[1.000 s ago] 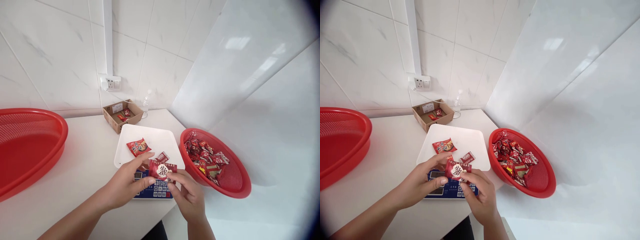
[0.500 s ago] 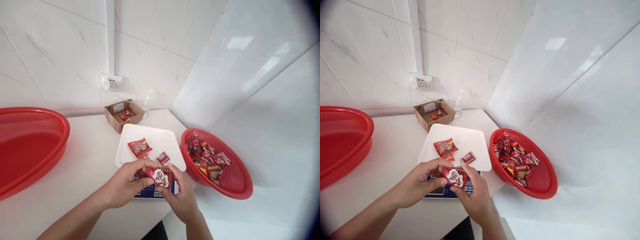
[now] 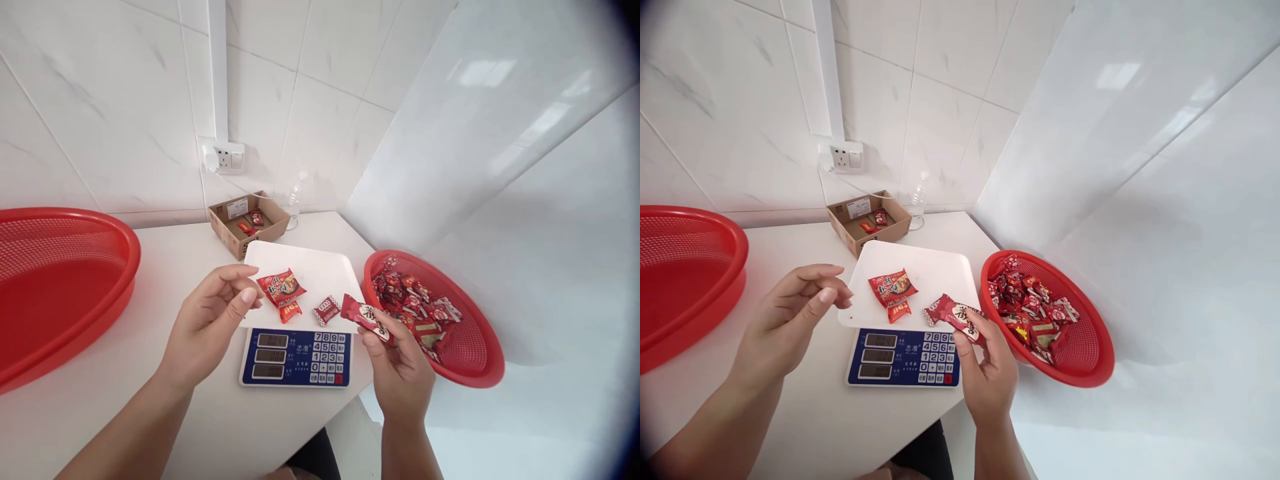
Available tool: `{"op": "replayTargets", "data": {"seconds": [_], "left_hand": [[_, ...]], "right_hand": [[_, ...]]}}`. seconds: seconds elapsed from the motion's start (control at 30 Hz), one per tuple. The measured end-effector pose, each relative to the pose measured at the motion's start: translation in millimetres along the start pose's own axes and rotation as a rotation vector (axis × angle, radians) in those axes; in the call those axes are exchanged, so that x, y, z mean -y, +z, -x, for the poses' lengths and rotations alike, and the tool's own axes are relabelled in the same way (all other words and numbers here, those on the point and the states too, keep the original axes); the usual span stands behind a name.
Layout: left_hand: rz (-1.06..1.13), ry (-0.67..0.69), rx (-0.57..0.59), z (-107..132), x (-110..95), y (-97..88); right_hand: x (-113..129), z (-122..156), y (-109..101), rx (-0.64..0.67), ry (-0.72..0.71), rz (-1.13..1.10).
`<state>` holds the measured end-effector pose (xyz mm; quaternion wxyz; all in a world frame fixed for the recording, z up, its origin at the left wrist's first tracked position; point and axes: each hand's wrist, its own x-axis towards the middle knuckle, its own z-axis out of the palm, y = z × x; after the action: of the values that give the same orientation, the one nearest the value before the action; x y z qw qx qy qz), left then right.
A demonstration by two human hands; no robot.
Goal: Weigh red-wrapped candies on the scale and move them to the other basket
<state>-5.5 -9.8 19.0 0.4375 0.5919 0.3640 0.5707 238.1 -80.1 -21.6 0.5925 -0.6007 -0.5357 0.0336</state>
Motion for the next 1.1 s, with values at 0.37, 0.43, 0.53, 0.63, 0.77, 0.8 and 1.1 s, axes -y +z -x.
{"op": "replayTargets", "data": {"seconds": [0.37, 0.43, 0.53, 0.63, 0.77, 0.8, 1.1], "left_hand": [[-0.023, 0.035, 0.036, 2, -6, -1.1], [-0.018, 0.031, 0.049, 2, -6, -0.8], [-0.013, 0.016, 0.060, 2, -5, -0.5], [-0.014, 0.009, 0.079, 2, -6, -0.4], [-0.021, -0.001, 0.085, 3, -8, -1.1], [-0.025, -0.006, 0.082, 3, -8, -1.3], [-0.007, -0.006, 0.119, 2, -6, 1.1]], "right_hand": [[-6, -6, 7, 0.172, 0.019, 0.206], [-12, -8, 16, 0.232, 0.014, 0.270], [-22, -8, 31, 0.291, -0.004, 0.367], [-25, -8, 42, 0.411, -0.019, 0.432], [-24, -9, 42, 0.500, 0.000, 0.454], [-25, -8, 40, 0.487, 0.013, 0.462], [-28, -4, 41, 0.546, -0.077, 0.443]]}}
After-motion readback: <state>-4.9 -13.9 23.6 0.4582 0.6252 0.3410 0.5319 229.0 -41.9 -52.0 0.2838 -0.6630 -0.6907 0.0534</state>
